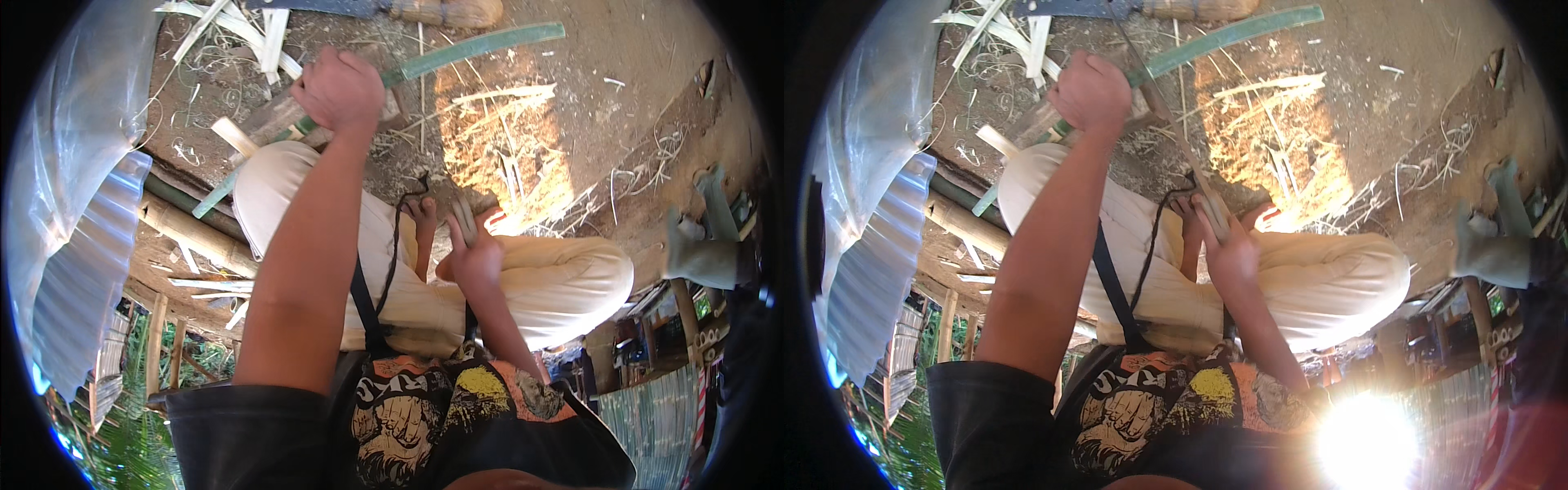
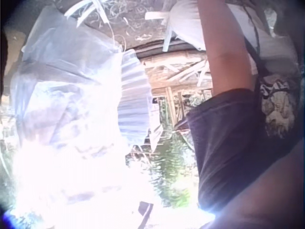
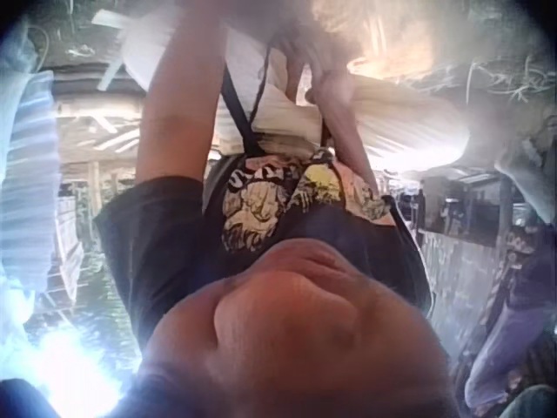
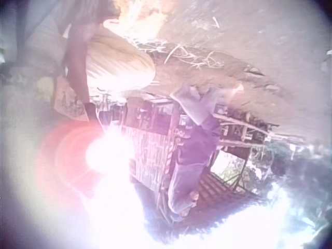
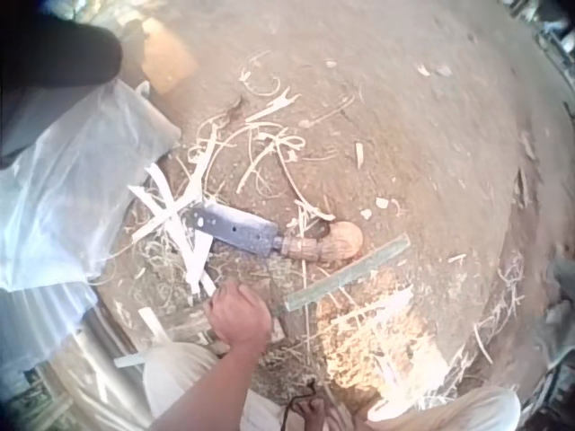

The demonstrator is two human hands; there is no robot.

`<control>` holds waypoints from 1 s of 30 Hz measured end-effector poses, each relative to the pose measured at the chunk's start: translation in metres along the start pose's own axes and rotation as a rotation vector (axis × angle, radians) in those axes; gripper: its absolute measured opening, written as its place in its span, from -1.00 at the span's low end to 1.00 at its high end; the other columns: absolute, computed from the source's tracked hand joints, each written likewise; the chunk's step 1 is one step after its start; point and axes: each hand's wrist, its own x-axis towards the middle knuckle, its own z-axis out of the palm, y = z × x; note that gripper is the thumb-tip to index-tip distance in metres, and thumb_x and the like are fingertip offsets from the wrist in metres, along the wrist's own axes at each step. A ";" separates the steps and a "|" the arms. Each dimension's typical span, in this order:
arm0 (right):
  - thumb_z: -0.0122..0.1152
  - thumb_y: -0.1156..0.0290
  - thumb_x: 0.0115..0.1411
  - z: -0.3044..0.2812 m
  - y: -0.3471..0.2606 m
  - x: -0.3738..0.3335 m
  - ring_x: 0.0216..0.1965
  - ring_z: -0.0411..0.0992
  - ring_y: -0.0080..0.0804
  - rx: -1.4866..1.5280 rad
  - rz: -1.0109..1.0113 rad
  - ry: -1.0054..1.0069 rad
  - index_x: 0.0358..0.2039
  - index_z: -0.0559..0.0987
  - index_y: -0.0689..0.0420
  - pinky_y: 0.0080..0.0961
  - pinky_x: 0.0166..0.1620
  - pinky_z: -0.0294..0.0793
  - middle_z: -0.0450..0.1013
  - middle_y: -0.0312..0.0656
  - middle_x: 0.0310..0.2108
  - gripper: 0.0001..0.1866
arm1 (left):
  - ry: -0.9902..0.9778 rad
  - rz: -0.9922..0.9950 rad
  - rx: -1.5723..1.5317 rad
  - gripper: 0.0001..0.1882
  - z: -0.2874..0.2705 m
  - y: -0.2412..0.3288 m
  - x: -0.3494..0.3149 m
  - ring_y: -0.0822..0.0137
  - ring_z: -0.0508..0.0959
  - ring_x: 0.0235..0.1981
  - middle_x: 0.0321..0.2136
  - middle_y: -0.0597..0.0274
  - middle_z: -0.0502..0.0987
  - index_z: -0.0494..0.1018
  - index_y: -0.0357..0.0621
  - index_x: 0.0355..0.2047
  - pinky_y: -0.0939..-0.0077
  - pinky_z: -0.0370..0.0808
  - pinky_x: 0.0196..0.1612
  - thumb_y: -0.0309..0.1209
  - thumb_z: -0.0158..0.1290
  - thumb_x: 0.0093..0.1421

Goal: The person sits on the ground and uses a machete to split a green bamboo stalk into thin strips. They then use a saw to cut the strips into shorter segments and a knife to shave and smooth the edges of the bamboo pieces.

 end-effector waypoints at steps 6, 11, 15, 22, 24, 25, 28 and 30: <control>0.21 0.07 0.26 0.004 -0.049 0.081 -0.47 0.54 0.13 -0.005 0.292 -0.118 -0.11 0.60 0.27 -0.23 -0.38 0.56 0.55 0.09 -0.51 -0.53 | 0.007 0.004 -0.009 -0.70 0.006 0.003 -0.003 0.07 0.56 -0.27 -0.45 0.00 0.61 0.55 -0.18 -0.40 0.18 0.29 0.03 -0.28 -0.13 0.17; 0.22 0.10 0.25 0.010 0.016 0.008 -0.33 0.53 0.07 -0.214 -0.138 -0.045 0.03 0.58 0.08 -0.15 -0.41 0.50 0.51 0.24 -0.28 -0.57 | 0.012 0.002 -0.041 -0.70 0.004 0.002 -0.005 0.07 0.56 -0.26 -0.45 0.01 0.60 0.54 -0.18 -0.41 0.16 0.29 0.03 -0.28 -0.14 0.19; 0.30 0.20 0.16 0.027 -0.014 0.056 -0.37 0.57 -0.10 -0.286 0.032 -0.104 0.05 0.57 -0.02 -0.16 -0.41 0.52 0.51 0.15 -0.31 -0.56 | -0.002 0.034 -0.007 -0.71 0.001 0.009 -0.004 0.08 0.56 -0.26 -0.46 0.04 0.60 0.54 -0.16 -0.42 0.19 0.29 0.03 -0.28 -0.14 0.19; 0.23 0.12 0.25 0.001 0.006 0.005 -0.47 0.54 0.01 -0.013 -0.055 0.097 -0.14 0.62 0.13 -0.20 -0.39 0.53 0.54 0.11 -0.46 -0.65 | 0.030 0.049 -0.016 -0.72 0.007 0.003 -0.003 0.08 0.57 -0.28 -0.47 0.04 0.60 0.54 -0.15 -0.41 0.14 0.28 0.00 -0.27 -0.12 0.18; 0.21 0.14 0.27 0.009 -0.001 0.023 -0.47 0.54 0.03 -0.085 -0.047 0.010 -0.19 0.62 0.21 -0.24 -0.42 0.52 0.52 0.11 -0.50 -0.64 | 0.049 0.057 0.010 -0.71 0.005 -0.001 -0.002 0.07 0.57 -0.29 -0.47 0.04 0.61 0.54 -0.16 -0.42 0.14 0.28 -0.01 -0.28 -0.13 0.18; 0.20 0.15 0.28 0.014 -0.004 0.031 -0.47 0.54 0.04 -0.123 -0.045 -0.038 -0.22 0.62 0.25 -0.27 -0.43 0.52 0.52 0.11 -0.51 -0.64 | 0.051 0.070 0.018 -0.71 0.003 -0.001 -0.004 0.07 0.57 -0.29 -0.47 0.04 0.61 0.54 -0.16 -0.42 0.13 0.28 -0.01 -0.28 -0.13 0.18; 0.20 0.16 0.28 0.013 -0.040 0.089 -0.48 0.54 0.04 -0.089 0.017 -0.018 -0.23 0.61 0.29 -0.25 -0.47 0.49 0.50 0.08 -0.55 -0.62 | 0.024 0.068 0.039 -0.69 0.004 0.008 0.002 0.06 0.57 -0.28 -0.45 0.05 0.62 0.55 -0.15 -0.41 0.13 0.28 -0.01 -0.27 -0.16 0.19; 0.21 0.16 0.27 0.015 -0.023 0.059 -0.52 0.51 0.08 -0.028 0.020 0.014 -0.29 0.60 0.31 -0.20 -0.49 0.47 0.48 0.08 -0.57 -0.62 | 0.026 0.026 0.086 -0.66 0.003 0.000 -0.003 0.05 0.58 -0.29 -0.44 0.05 0.63 0.56 -0.14 -0.40 0.12 0.29 -0.02 -0.26 -0.19 0.21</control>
